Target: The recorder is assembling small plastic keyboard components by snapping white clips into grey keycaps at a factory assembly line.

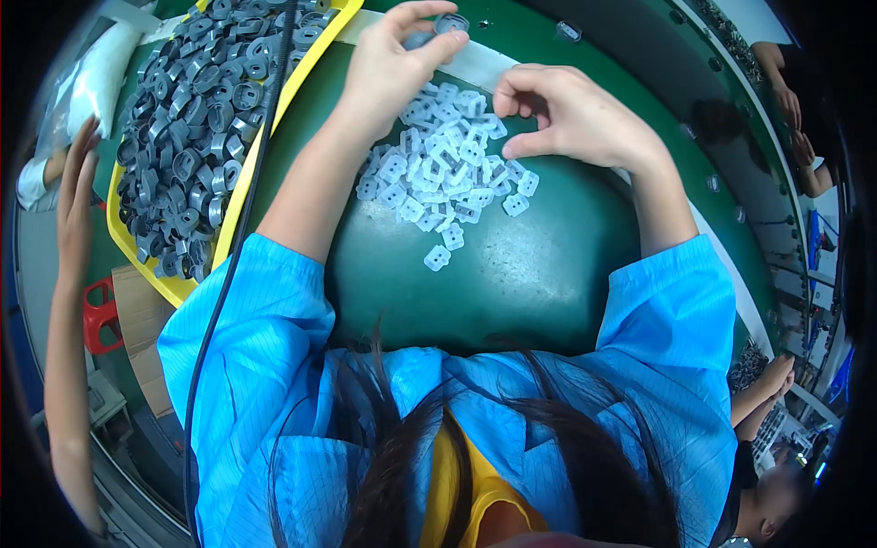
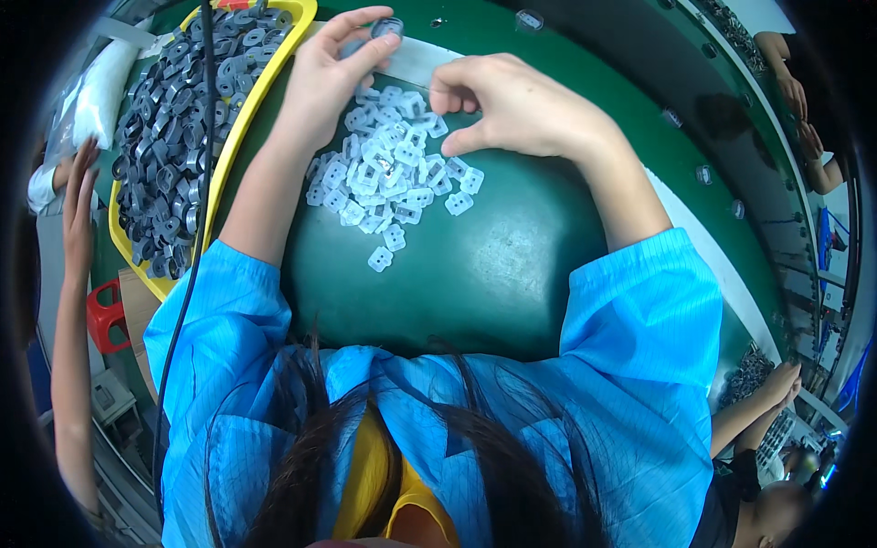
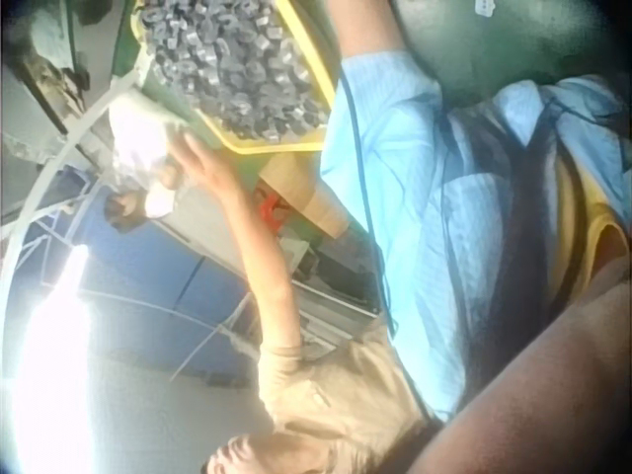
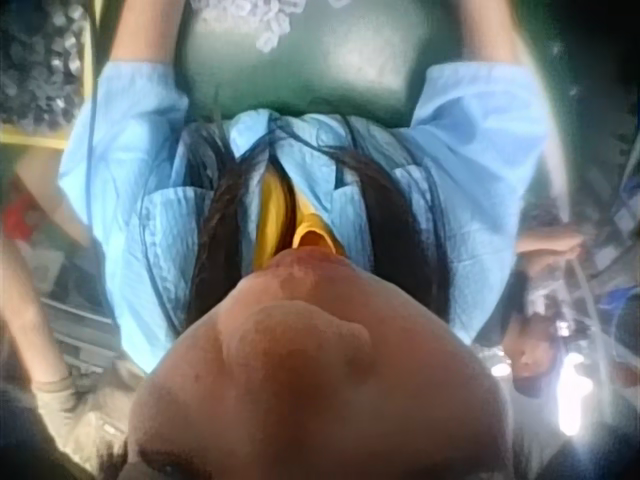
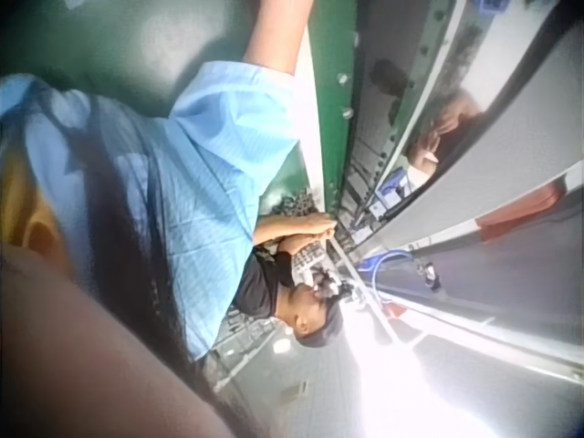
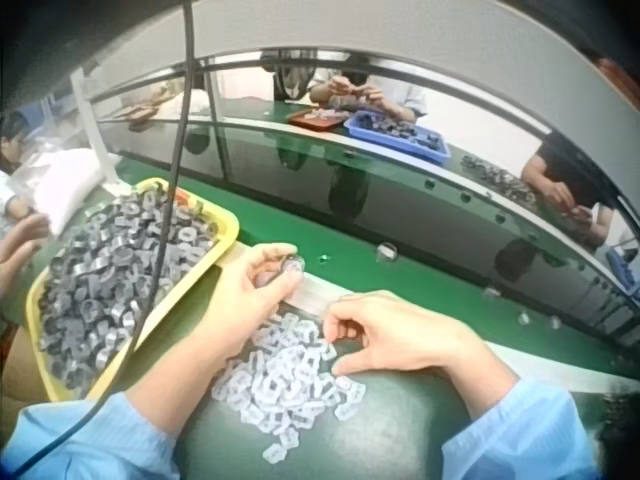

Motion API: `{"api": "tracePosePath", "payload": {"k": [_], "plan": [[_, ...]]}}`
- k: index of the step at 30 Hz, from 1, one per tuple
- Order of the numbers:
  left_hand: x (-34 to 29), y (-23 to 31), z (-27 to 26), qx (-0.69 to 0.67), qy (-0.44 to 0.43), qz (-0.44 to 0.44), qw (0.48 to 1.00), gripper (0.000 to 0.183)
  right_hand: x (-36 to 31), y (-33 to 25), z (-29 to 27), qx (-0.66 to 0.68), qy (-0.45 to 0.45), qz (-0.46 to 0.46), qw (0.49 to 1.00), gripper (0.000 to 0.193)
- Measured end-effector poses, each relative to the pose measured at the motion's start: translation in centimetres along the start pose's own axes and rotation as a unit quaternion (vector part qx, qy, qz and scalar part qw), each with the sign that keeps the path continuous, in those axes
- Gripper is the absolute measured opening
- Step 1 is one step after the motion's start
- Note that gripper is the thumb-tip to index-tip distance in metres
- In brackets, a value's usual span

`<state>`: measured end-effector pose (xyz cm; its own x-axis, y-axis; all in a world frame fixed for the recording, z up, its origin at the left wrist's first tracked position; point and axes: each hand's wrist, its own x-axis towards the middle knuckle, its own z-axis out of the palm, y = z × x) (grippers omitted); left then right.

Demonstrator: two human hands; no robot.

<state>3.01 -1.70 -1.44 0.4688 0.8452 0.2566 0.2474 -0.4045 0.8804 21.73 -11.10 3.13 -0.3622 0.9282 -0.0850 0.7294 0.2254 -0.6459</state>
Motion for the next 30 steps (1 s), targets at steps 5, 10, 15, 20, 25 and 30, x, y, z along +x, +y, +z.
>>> {"api": "tracePosePath", "payload": {"k": [5,10,15,20,25,30], "plan": [[-0.4,-0.3,-1.2,-0.109,-0.018,-0.020,0.994,0.037,0.1,0.7,0.0,0.047,0.015,0.015,0.999,0.029],[-0.8,-0.9,-1.0,-0.073,0.008,0.005,0.997,0.039,0.2,0.7,0.5,-0.004,0.035,0.000,0.999,0.021],[-0.7,-0.8,-0.4,0.013,0.008,0.034,0.999,0.038,0.7,1.0,-0.1,0.140,0.076,0.041,0.986,0.010],[-0.9,-0.2,-0.5,-0.002,0.012,0.025,1.000,0.039,4.2,1.6,-1.0,0.289,0.177,0.040,0.940,0.026],[-1.0,-0.1,-0.8,0.020,0.027,0.027,0.999,0.040,4.5,1.6,0.2,0.361,0.160,0.044,0.918,0.028],[-1.3,0.2,-0.1,0.039,0.055,0.066,0.996,0.040,4.5,1.7,0.5,0.315,0.186,0.058,0.929,0.023]]}}
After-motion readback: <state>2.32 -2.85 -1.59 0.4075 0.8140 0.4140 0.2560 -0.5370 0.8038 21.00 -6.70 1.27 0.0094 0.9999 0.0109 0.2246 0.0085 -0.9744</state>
